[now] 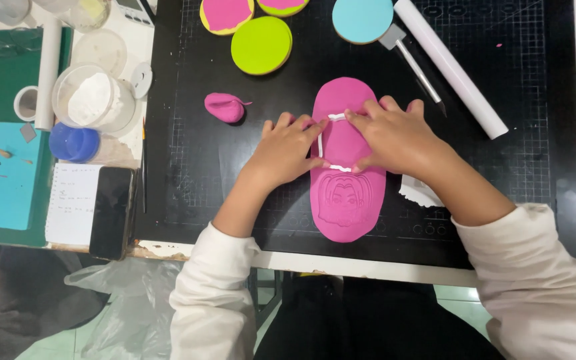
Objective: The person presses a white cookie cutter into a pink clay sheet to imprint a shape, then removes the cutter and rolls the clay flat with a white rolling pin. The person repeats the rolling action to flatten the clay further.
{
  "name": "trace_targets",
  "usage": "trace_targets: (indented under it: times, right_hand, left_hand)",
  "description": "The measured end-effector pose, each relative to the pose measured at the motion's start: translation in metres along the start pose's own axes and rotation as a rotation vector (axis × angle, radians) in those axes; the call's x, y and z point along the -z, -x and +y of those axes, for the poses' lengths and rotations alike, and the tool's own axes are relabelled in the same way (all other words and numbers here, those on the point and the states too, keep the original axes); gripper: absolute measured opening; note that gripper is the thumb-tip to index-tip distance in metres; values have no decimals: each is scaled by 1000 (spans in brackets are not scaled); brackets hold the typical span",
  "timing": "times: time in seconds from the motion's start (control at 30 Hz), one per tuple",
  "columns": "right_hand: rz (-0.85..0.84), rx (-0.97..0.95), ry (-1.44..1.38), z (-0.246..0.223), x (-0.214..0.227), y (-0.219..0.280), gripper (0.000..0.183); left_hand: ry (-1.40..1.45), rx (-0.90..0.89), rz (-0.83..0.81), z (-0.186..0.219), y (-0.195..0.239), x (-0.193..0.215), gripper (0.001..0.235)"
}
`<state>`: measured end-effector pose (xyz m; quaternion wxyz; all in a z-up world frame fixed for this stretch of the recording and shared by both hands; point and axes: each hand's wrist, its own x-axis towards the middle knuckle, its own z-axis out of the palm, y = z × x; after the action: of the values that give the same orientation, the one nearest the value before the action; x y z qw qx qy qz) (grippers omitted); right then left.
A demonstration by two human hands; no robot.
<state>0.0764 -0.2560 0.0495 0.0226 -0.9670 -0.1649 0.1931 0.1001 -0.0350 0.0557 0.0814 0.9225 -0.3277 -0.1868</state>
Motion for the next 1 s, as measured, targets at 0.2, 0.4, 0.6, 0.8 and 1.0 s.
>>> trace_targets:
  times: [0.2, 0.4, 0.6, 0.8, 1.0]
  right_hand:
    - [-19, -7, 2, -7, 7, 4, 92]
    - [-2, 3, -18, -7, 13, 10, 90]
    - [29, -24, -27, -2, 11, 18, 95]
    - [106, -53, 73, 11, -4, 20, 84]
    - [126, -75, 86, 10, -16, 16, 86]
  left_hand:
    - [-15, 29, -22, 4, -3, 2, 75]
    - [-139, 72, 13, 4, -15, -20, 72]
    - [-148, 89, 52, 11, -17, -15, 69]
    - [-146, 90, 36, 14, -18, -12, 68]
    - [-108, 86, 51, 10, -15, -14, 69]
